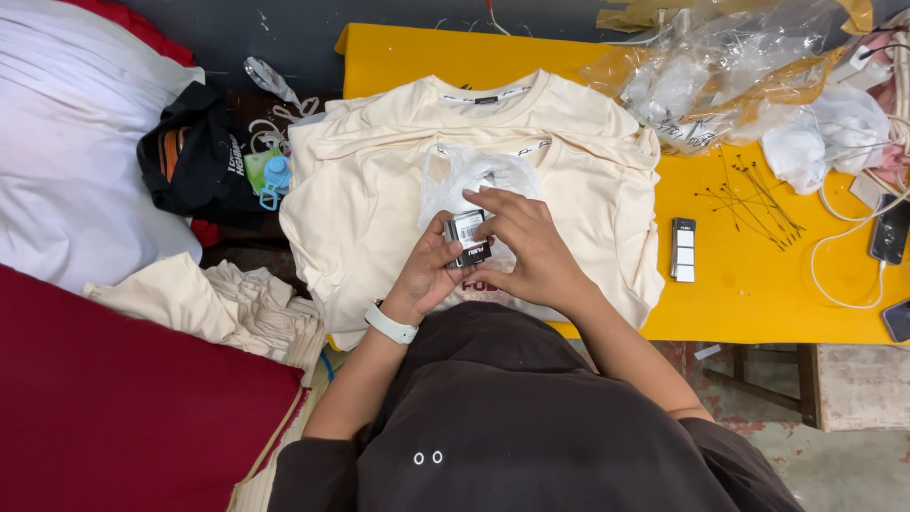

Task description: Attaching brand tags to the collars of t-shirts and folding them into stacks on a work table.

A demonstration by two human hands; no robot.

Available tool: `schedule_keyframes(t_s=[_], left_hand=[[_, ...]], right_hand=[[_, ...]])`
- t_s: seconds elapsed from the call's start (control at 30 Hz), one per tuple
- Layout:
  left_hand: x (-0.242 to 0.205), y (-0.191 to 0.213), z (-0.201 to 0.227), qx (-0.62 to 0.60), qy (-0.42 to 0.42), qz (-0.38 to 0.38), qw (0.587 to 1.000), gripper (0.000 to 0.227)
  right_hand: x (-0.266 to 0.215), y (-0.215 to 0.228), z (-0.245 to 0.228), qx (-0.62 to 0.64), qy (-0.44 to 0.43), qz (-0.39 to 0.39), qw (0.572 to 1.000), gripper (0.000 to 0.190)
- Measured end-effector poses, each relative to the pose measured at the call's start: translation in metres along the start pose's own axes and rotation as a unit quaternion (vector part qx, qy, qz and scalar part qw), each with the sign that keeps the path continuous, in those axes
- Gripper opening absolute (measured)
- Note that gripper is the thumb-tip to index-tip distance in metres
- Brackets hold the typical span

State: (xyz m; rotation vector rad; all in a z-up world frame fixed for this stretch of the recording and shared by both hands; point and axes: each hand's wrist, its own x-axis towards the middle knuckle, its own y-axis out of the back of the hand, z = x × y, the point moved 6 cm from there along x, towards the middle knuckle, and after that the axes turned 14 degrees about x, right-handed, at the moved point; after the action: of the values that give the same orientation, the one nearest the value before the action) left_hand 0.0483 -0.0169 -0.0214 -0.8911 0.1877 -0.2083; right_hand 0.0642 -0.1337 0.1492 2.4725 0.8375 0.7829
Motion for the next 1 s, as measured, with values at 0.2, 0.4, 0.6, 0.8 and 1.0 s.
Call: schedule_keyframes(t_s=[0.2, 0.4, 0.6, 0.8, 1.0], left_hand=[[-0.005, -0.022, 0.01, 0.045, -0.018, -0.018, 0.999, 0.038], [-0.005, -0.019, 0.014, 0.106, -0.034, -0.009, 0.994, 0.034], [-0.002, -0.017, 0.014, 0.087, -0.041, 0.021, 0.995, 0.031], [-0.006, -0.043, 0.03, 0.072, -0.054, 0.034, 0.995, 0.033], [-0.007, -0.04, 0.029, 0.083, -0.046, 0.052, 0.994, 0.03]], right_hand=[[-0.007, 0.002, 0.007, 0.081, 0.016, 0.025, 0.996, 0.034], [-0.014, 0.001, 0.012, 0.041, 0.058, 0.043, 0.997, 0.03], [-0.008, 0.005, 0.013, 0.133, -0.002, 0.053, 0.99, 0.049], [-0.024, -0.009, 0.053, 0.231, -0.175, 0.089, 0.953, 0.043], [-0.053, -0.015, 0.104, 0.299, -0.193, 0.146, 0.923, 0.019]])
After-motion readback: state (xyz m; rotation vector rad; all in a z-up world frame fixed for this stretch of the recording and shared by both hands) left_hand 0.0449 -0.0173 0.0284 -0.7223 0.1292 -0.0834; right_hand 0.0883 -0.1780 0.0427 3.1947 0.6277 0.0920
